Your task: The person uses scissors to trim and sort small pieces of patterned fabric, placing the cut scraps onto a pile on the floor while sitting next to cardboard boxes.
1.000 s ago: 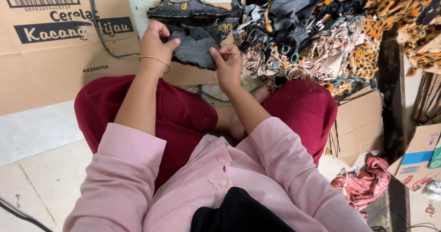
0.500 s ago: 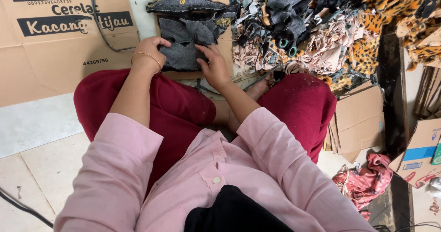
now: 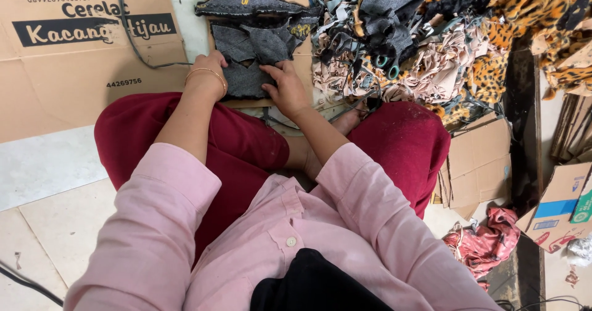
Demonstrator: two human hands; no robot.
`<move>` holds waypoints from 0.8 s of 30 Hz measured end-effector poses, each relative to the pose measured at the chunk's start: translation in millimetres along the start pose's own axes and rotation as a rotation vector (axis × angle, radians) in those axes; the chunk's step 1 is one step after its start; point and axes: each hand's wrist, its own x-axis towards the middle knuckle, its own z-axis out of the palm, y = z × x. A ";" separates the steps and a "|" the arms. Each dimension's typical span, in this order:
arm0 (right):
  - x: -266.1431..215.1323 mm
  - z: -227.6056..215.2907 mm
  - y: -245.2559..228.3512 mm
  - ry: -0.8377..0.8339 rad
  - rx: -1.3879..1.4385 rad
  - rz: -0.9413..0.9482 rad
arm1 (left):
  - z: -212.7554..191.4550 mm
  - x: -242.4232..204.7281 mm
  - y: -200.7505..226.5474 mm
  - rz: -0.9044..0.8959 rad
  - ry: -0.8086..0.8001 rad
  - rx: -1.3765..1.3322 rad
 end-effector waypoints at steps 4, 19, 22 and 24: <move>-3.0 -5.9 -0.4 0.005 0.041 0.033 | -1.3 -11.0 1.2 0.002 -0.006 0.027; -15.5 -29.0 -28.1 -0.119 -0.025 0.100 | 18.0 5.1 -3.7 0.060 -0.035 0.282; -13.3 -40.2 -57.7 -0.074 -0.232 0.087 | -13.3 -37.3 20.0 0.119 0.136 0.221; -9.3 -28.6 -54.2 0.079 -0.377 -0.109 | -20.2 -55.3 33.9 0.227 0.197 0.217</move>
